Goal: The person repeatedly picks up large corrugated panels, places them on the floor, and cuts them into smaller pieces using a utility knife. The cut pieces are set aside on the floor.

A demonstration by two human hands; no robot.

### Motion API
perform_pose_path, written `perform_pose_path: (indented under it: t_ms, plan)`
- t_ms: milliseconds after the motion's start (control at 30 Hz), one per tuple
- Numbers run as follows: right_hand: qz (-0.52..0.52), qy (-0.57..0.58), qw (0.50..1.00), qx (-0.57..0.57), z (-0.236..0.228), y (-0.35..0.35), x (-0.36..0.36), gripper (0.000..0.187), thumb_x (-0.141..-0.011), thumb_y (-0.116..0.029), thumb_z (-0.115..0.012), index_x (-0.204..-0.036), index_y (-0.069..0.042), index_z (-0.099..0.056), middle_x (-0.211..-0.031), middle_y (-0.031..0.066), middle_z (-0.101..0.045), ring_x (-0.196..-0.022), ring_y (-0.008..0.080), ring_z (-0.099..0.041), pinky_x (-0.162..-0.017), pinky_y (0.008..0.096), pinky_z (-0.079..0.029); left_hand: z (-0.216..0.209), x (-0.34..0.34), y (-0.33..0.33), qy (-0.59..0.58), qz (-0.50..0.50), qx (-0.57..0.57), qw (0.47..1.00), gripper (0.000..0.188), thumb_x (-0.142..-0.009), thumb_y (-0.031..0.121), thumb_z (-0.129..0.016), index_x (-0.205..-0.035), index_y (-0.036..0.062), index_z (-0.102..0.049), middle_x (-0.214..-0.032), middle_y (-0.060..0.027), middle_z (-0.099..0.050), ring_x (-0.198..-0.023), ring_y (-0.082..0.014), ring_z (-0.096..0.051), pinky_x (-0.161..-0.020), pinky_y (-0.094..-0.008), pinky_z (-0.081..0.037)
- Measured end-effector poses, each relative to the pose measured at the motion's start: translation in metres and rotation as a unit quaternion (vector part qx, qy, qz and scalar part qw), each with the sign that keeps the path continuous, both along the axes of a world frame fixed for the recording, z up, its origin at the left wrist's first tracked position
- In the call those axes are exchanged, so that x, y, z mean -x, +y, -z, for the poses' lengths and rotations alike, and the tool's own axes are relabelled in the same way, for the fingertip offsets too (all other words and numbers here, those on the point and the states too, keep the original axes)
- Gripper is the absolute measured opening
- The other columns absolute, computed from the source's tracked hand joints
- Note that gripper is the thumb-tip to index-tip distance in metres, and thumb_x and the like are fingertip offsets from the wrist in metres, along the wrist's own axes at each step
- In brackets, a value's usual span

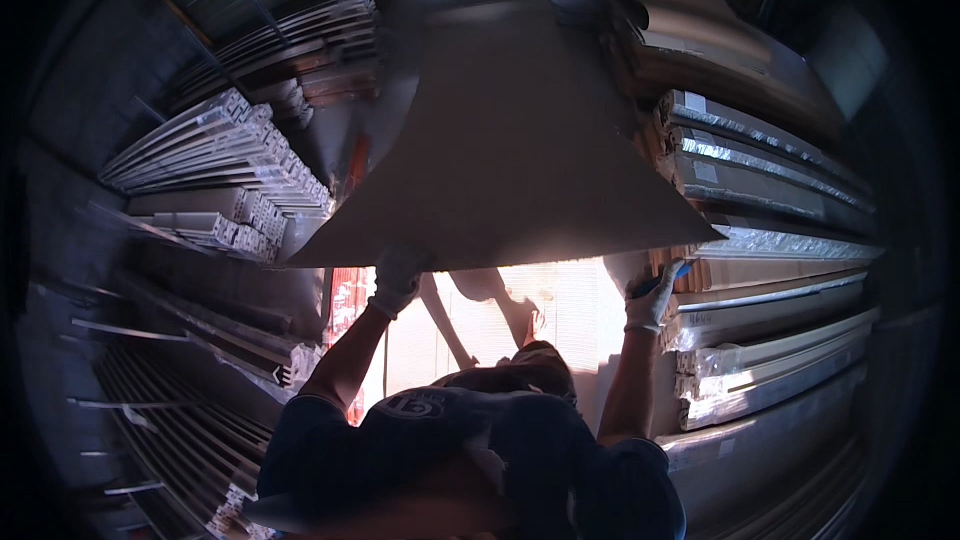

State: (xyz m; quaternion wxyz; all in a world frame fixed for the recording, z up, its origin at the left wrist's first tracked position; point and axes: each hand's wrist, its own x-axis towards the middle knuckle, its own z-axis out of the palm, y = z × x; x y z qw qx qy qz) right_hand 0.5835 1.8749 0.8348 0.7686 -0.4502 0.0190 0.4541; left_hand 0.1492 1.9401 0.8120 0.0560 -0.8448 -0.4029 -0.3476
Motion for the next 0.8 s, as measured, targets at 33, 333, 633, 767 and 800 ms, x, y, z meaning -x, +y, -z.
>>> perform_pose_path:
  t_ms: [33,333,633,767,800]
  plan:
    - [0.003,-0.005,1.000,0.004,-0.001,-0.012,0.006,0.053,-0.072,-0.059,-0.072,-0.095,-0.016,-0.050,-0.064,-0.0009,-0.049,-0.040,0.0075,-0.036,-0.038,0.0211,-0.030,0.004,0.000,-0.017,-0.006,0.017,0.008,1.000,0.015,-0.065,0.006,-0.059,-0.078,0.0119,-0.063,-0.080,-0.0061,-0.063,-0.080,-0.0282,-0.060,-0.077,-0.0429,-0.046]
    - [-0.058,-0.051,0.996,0.035,0.041,-0.112,-0.018,0.023,-0.081,-0.024,-0.069,-0.068,-0.019,-0.050,-0.050,-0.0035,-0.043,-0.033,0.0073,-0.036,-0.032,0.0201,-0.028,0.020,0.019,-0.141,0.014,0.007,0.037,0.999,0.019,-0.068,0.007,-0.061,-0.085,0.0123,-0.068,-0.083,-0.0069,-0.065,-0.084,-0.0287,-0.062,-0.079,-0.0427,-0.048]
    - [-0.168,0.165,0.971,-0.041,0.063,-0.279,-0.047,0.013,-0.084,-0.004,-0.061,-0.074,-0.009,-0.055,-0.059,-0.0018,-0.046,-0.047,0.0091,-0.044,-0.046,0.0231,-0.040,-0.005,0.020,-0.271,0.010,-0.045,-0.031,0.998,0.020,-0.066,0.002,-0.059,-0.083,0.0110,-0.067,-0.085,-0.0049,-0.067,-0.085,-0.0239,-0.062,-0.084,-0.0418,-0.045]
    - [-0.204,0.128,0.969,-0.057,0.049,-0.362,-0.049,0.013,-0.087,-0.011,-0.061,-0.074,-0.009,-0.059,-0.054,-0.0019,-0.046,-0.047,0.0101,-0.047,-0.046,0.0226,-0.043,-0.022,0.006,-0.359,0.062,-0.100,-0.005,0.993,0.019,-0.067,0.003,-0.061,-0.083,0.0112,-0.065,-0.086,-0.0048,-0.066,-0.084,-0.0226,-0.061,-0.084,-0.0411,-0.044]
    - [-0.191,0.115,0.974,-0.032,0.046,-0.385,-0.047,0.012,-0.087,-0.011,-0.061,-0.075,-0.009,-0.059,-0.054,-0.0018,-0.046,-0.047,0.0100,-0.046,-0.046,0.0225,-0.042,-0.025,0.005,-0.379,0.060,-0.103,-0.005,0.993,0.019,-0.067,0.003,-0.062,-0.084,0.0112,-0.065,-0.086,-0.0048,-0.066,-0.085,-0.0229,-0.061,-0.084,-0.0412,-0.044]
